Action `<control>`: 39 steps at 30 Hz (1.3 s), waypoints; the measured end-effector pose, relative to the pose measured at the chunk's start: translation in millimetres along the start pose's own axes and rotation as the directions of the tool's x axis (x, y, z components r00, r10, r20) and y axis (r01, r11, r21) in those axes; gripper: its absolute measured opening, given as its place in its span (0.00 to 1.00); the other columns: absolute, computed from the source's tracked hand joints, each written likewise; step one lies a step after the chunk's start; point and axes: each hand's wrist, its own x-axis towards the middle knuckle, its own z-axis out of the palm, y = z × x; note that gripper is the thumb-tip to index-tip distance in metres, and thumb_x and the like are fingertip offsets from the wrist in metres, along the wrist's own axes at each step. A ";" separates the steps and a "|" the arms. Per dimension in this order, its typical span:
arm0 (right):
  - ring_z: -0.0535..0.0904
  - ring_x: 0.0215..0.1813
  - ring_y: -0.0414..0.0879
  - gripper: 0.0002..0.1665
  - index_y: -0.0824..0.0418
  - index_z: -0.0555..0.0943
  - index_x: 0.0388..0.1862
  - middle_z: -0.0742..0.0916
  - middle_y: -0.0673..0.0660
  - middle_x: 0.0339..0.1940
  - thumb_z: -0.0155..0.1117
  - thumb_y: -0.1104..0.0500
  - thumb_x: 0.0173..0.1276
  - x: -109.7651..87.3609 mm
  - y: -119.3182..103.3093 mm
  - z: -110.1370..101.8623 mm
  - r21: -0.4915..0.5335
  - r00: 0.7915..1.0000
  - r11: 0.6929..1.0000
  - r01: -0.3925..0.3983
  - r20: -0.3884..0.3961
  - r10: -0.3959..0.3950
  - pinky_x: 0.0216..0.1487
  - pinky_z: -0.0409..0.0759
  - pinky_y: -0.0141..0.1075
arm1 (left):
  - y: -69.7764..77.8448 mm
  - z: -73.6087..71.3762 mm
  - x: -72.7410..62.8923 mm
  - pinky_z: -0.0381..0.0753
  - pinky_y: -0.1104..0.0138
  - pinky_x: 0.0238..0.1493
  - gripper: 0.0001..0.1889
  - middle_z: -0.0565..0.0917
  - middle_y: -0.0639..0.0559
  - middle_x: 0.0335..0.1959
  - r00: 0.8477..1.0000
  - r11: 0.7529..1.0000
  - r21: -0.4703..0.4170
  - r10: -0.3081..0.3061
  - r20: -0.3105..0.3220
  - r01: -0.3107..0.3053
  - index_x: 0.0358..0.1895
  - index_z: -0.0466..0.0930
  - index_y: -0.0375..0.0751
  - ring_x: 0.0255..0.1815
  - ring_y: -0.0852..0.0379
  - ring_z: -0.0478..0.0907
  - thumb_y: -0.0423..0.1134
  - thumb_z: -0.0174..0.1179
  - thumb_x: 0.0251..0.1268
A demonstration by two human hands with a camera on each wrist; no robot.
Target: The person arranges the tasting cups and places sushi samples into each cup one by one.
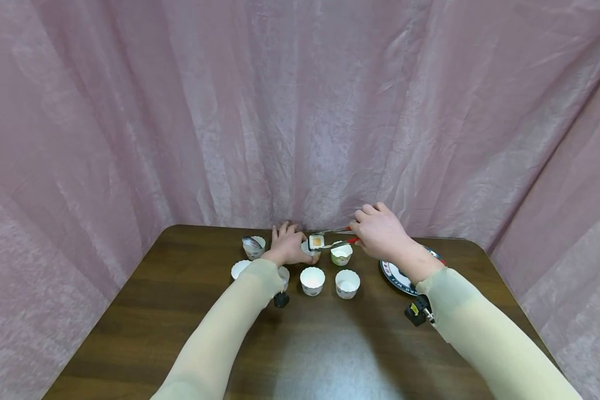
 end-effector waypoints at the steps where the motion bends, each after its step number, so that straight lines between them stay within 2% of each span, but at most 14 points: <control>1: 0.74 0.42 0.54 0.16 0.57 0.87 0.38 0.81 0.53 0.34 0.82 0.53 0.55 1.3 -0.9 0.9 0.000 1.000 1.000 0.002 -0.004 -0.002 0.46 0.70 0.48 | -0.2 0.1 -0.2 0.35 0.35 0.75 0.40 0.58 0.44 0.80 1.000 1.000 -0.004 -0.002 0.001 0.002 0.63 0.81 0.53 0.83 0.38 0.39 0.72 0.70 0.49; 11: 0.74 0.43 0.54 0.15 0.57 0.88 0.40 0.82 0.54 0.34 0.81 0.53 0.56 12.0 -7.1 4.6 -0.010 0.999 1.000 0.001 0.039 0.000 0.47 0.70 0.48 | -2.4 3.9 1.6 0.35 0.35 0.76 0.41 0.57 0.45 0.81 1.000 1.000 -0.007 -0.014 0.004 0.014 0.62 0.81 0.51 0.83 0.38 0.38 0.73 0.71 0.48; 24: 0.76 0.45 0.54 0.16 0.56 0.88 0.40 0.82 0.54 0.35 0.81 0.54 0.54 11.4 -7.6 7.2 -0.027 0.999 0.999 0.024 0.032 -0.023 0.49 0.72 0.49 | -3.5 5.1 4.7 0.34 0.35 0.76 0.39 0.58 0.44 0.80 1.000 1.000 -0.017 -0.014 -0.008 0.014 0.59 0.83 0.53 0.82 0.38 0.39 0.72 0.73 0.46; 32: 0.75 0.44 0.54 0.15 0.56 0.88 0.40 0.82 0.53 0.34 0.80 0.55 0.54 13.7 -10.5 9.2 -0.029 0.999 0.999 0.024 0.046 -0.022 0.49 0.72 0.49 | -4.8 7.1 3.8 0.37 0.35 0.75 0.38 0.58 0.43 0.80 1.000 1.000 -0.017 -0.012 -0.001 0.012 0.59 0.83 0.53 0.82 0.37 0.39 0.70 0.73 0.47; 39: 0.76 0.48 0.55 0.17 0.57 0.88 0.42 0.83 0.55 0.38 0.81 0.53 0.55 10.9 -6.5 4.7 -0.017 0.999 1.000 0.003 0.042 -0.002 0.49 0.72 0.50 | -3.9 4.5 2.6 0.35 0.35 0.76 0.39 0.58 0.43 0.80 1.000 1.000 -0.018 -0.005 0.000 0.005 0.62 0.82 0.52 0.82 0.38 0.39 0.70 0.72 0.49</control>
